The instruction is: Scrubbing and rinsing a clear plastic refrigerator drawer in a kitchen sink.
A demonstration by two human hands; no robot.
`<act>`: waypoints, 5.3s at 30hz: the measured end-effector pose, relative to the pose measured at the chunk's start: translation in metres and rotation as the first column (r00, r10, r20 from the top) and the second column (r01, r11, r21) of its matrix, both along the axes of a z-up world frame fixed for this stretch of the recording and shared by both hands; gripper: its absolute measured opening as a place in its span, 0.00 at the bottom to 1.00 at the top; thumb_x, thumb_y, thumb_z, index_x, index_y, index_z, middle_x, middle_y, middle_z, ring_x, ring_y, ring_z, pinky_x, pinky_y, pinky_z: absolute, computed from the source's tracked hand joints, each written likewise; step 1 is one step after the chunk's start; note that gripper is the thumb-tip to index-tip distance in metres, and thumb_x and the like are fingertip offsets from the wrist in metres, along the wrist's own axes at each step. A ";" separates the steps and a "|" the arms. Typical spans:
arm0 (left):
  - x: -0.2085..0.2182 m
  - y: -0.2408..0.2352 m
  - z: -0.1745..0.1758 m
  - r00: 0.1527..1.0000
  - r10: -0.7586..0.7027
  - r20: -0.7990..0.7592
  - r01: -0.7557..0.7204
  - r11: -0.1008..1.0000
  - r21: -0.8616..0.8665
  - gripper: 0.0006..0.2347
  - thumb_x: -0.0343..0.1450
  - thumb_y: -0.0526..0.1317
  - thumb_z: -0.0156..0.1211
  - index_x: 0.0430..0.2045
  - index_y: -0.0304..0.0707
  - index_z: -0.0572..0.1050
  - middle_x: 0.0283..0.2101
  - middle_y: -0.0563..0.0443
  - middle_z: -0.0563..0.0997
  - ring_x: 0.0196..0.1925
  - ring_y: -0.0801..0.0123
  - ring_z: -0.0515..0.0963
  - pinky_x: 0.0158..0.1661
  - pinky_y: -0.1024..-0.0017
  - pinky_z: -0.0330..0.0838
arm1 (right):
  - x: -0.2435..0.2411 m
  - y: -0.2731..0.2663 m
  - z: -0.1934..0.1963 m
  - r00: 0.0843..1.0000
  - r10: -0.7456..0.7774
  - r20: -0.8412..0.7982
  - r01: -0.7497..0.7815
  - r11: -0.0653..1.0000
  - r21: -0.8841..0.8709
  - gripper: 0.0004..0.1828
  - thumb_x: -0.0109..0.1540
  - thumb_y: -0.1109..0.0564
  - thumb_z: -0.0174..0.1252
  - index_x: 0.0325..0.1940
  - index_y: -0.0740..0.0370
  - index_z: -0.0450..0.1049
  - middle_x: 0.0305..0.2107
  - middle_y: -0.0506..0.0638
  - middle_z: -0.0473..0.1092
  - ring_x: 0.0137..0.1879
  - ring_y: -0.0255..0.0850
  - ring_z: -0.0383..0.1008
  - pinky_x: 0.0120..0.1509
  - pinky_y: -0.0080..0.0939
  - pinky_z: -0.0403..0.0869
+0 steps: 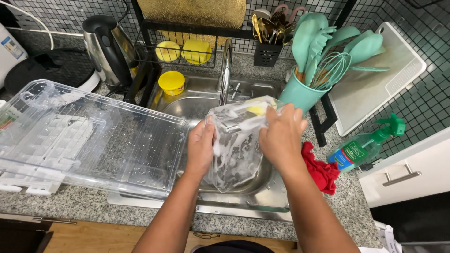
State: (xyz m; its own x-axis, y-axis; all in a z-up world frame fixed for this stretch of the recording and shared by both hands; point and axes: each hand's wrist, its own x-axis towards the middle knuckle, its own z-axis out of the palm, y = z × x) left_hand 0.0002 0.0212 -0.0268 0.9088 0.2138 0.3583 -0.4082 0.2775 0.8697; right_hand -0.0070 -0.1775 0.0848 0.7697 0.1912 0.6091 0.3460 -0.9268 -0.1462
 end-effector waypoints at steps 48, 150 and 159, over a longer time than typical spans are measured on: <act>0.002 0.006 -0.047 0.999 -0.010 0.041 0.011 1.000 -0.017 0.15 0.83 0.42 0.50 0.35 0.28 0.79 0.22 0.62 0.70 0.23 0.85 0.63 0.24 0.81 0.56 | 0.073 -0.040 -0.047 0.748 0.659 -0.073 0.321 -0.265 0.909 0.09 0.59 0.59 0.56 0.44 0.59 0.75 0.33 0.48 0.74 0.37 0.39 0.72 0.38 0.37 0.67; 0.029 0.021 -0.051 0.975 0.193 -0.113 -0.167 0.963 0.212 0.19 0.72 0.54 0.60 0.45 0.37 0.78 0.43 0.50 0.82 0.46 0.69 0.78 0.48 0.70 0.71 | 0.097 -0.102 -0.090 0.547 0.828 -0.119 0.321 -0.076 0.944 0.19 0.66 0.38 0.54 0.45 0.56 0.72 0.32 0.48 0.72 0.35 0.38 0.74 0.37 0.39 0.76; 0.016 0.031 -0.020 0.819 -0.189 -0.542 0.013 0.950 -0.311 0.28 0.70 0.64 0.55 0.42 0.33 0.77 0.33 0.45 0.79 0.29 0.66 0.78 0.35 0.71 0.71 | 0.084 -0.089 -0.080 0.657 0.744 0.123 0.231 -0.354 0.906 0.20 0.69 0.36 0.54 0.49 0.54 0.71 0.34 0.44 0.72 0.37 0.37 0.71 0.38 0.37 0.71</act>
